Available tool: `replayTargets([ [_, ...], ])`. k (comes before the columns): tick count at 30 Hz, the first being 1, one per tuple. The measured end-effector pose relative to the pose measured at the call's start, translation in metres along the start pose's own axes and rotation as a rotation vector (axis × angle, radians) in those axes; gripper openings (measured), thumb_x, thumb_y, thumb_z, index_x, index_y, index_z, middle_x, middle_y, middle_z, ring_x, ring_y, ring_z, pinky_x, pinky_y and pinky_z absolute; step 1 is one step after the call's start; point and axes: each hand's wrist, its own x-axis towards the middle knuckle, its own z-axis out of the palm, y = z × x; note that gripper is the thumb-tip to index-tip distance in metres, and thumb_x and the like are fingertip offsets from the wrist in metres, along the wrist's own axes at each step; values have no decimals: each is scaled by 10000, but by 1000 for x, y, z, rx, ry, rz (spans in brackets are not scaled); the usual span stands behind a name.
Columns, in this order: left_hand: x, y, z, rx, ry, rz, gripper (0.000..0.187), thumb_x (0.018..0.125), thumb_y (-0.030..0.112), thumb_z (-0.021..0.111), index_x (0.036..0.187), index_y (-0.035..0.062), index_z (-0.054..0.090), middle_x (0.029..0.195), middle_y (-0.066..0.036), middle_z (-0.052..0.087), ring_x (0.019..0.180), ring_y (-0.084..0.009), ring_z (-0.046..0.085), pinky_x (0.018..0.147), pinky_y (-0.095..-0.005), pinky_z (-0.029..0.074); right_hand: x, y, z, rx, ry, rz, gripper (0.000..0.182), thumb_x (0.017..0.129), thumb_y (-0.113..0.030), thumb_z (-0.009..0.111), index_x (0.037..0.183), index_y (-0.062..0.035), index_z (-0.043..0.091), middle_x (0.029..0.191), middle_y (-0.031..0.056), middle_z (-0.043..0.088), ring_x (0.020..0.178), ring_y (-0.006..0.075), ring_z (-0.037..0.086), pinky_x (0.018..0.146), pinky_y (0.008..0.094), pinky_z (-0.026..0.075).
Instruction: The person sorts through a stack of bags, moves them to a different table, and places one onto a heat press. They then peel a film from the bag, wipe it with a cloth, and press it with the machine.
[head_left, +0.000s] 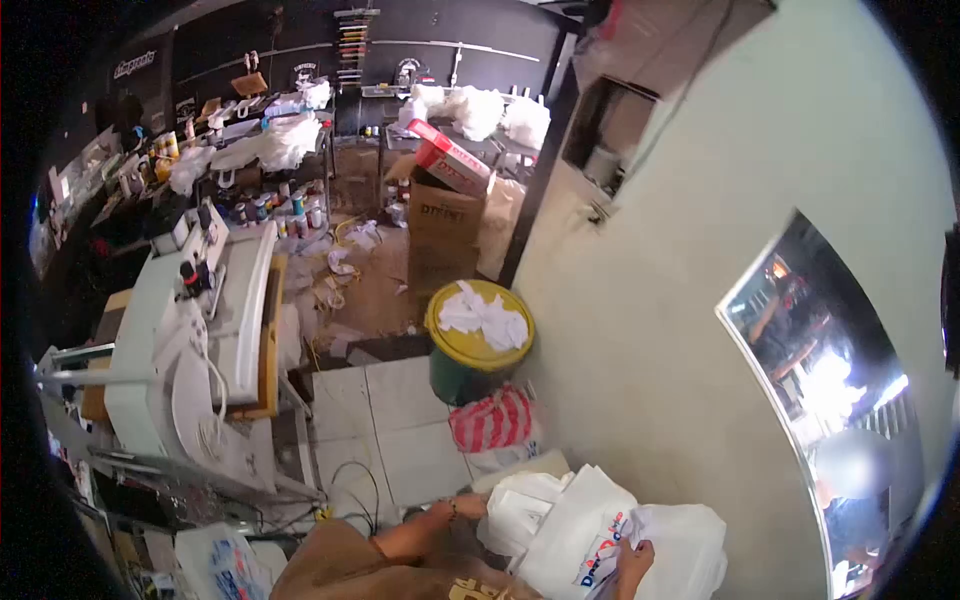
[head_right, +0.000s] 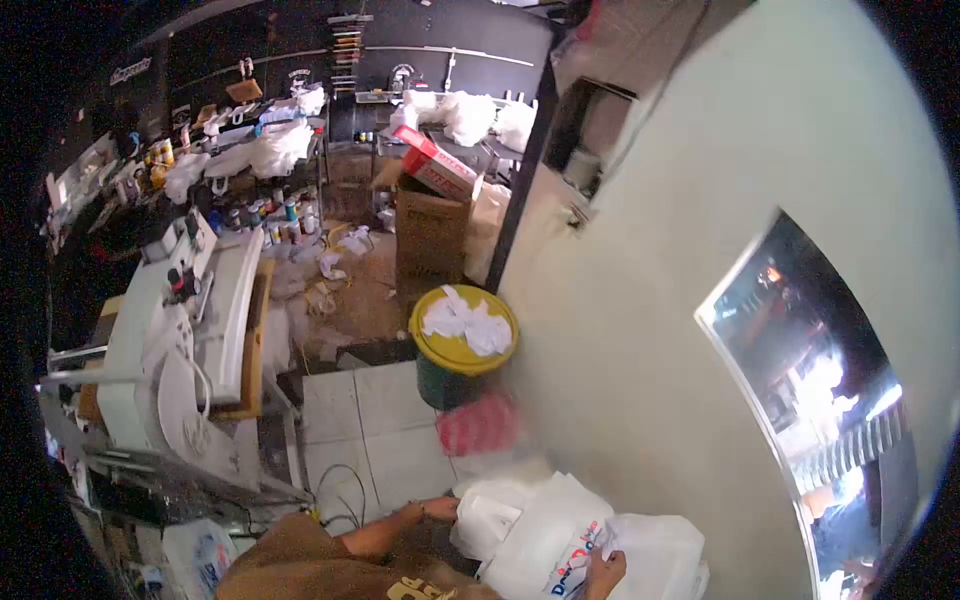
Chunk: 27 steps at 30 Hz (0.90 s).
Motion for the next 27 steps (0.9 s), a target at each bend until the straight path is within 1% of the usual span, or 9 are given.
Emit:
replayTargets([
  [7, -54, -3, -149, -405, 388, -27, 527, 916, 479, 673, 1201, 35, 686, 1164, -146, 705, 1036, -284, 673, 895, -419, 528, 4, -234, 129, 170, -215, -255, 450, 654, -218, 831, 688, -18, 430, 653, 57, 414, 643, 170, 391, 573, 365, 376],
  [11, -108, -28, -227, -563, 682, -88, 527, 918, 475, 673, 1205, 32, 684, 1165, -147, 704, 1039, -285, 672, 896, -420, 527, 6, -338, 210, 356, -307, -399, 427, 719, -206, 825, 676, -9, 448, 650, 47, 432, 643, 157, 386, 571, 356, 370],
  [13, -128, -40, -258, -600, 793, -109, 527, 919, 473, 673, 1206, 31, 682, 1166, -148, 703, 1040, -285, 671, 897, -421, 526, -12, -426, 221, 417, -451, -270, 423, 749, -202, 821, 665, -4, 457, 632, 35, 416, 641, 144, 382, 567, 343, 368],
  [15, -140, -49, -290, -638, 885, -127, 527, 919, 472, 672, 1208, 30, 681, 1166, -149, 703, 1042, -286, 671, 898, -422, 526, -9, -469, 261, 397, -506, -427, 425, 751, -208, 827, 656, 2, 470, 619, 31, 421, 637, 134, 380, 560, 336, 371],
  [17, -149, -59, -323, -657, 961, -145, 527, 920, 470, 672, 1210, 29, 680, 1167, -149, 702, 1043, -286, 670, 899, -422, 525, -16, -526, 290, 550, -633, -398, 435, 755, -221, 831, 660, 9, 473, 611, 48, 419, 629, 128, 368, 545, 333, 364],
  [22, -154, -80, -409, -672, 1078, -221, 527, 922, 466, 671, 1215, 27, 677, 1169, -151, 701, 1046, -287, 669, 901, -424, 524, -2, -631, 394, 480, -788, -526, 398, 769, -235, 828, 702, 32, 540, 601, 136, 501, 573, 153, 416, 536, 374, 402],
  [24, -155, -82, -443, -669, 1109, -263, 527, 923, 464, 671, 1217, 26, 675, 1169, -152, 700, 1048, -288, 668, 902, -424, 524, 6, -671, 443, 619, -784, -786, 331, 784, -221, 813, 748, 30, 600, 639, 173, 575, 555, 205, 499, 559, 383, 441],
  [25, -156, -83, -459, -665, 1120, -282, 527, 923, 463, 671, 1218, 25, 675, 1170, -152, 700, 1049, -288, 668, 902, -424, 523, 5, -686, 459, 623, -791, -768, 331, 784, -221, 813, 748, 30, 600, 639, 173, 575, 555, 205, 499, 559, 383, 441],
  [27, -158, -85, -496, -665, 1143, -318, 527, 924, 461, 671, 1220, 24, 673, 1170, -153, 699, 1050, -288, 667, 903, -425, 523, 15, -739, 496, 479, -760, -1079, 292, 805, -219, 792, 788, 25, 633, 687, 197, 613, 583, 250, 567, 583, 382, 462],
])
